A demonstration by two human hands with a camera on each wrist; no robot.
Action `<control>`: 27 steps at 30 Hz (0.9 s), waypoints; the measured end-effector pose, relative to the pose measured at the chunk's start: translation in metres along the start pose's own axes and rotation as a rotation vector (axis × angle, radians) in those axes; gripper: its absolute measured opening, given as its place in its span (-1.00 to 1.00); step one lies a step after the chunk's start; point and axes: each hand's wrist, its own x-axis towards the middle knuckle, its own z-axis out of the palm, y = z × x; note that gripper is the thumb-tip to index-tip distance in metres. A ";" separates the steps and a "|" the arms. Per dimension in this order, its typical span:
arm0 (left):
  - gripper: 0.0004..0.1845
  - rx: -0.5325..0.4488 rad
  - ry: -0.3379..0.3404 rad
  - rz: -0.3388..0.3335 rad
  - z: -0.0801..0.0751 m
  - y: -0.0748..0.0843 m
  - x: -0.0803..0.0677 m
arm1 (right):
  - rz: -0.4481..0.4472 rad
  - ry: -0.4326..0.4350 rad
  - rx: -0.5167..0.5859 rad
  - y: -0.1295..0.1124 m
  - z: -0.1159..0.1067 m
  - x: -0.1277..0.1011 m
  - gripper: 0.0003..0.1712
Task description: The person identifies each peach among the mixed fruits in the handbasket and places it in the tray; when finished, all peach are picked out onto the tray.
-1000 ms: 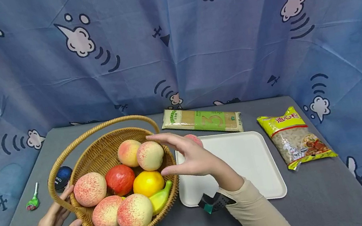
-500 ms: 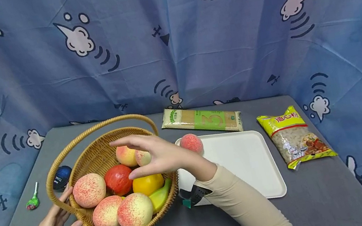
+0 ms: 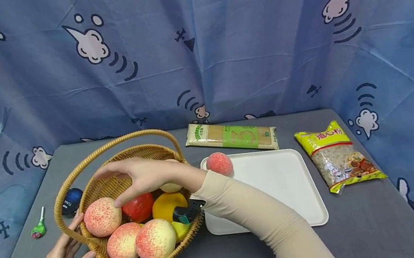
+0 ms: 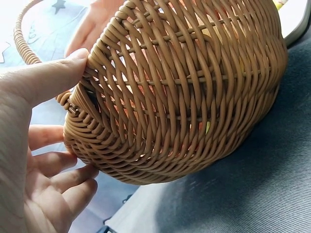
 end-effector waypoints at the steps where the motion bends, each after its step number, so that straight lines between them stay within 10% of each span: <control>1: -0.08 -0.004 -0.001 -0.001 0.000 0.000 0.000 | 0.015 -0.021 0.013 0.002 0.001 0.005 -0.21; 16: -0.08 0.014 0.004 0.002 0.001 0.002 -0.001 | 0.221 -0.225 0.066 0.026 0.018 0.047 -0.20; 27: -0.08 0.020 0.000 -0.017 0.000 0.001 -0.001 | 0.215 -0.321 0.015 0.038 0.026 0.059 -0.19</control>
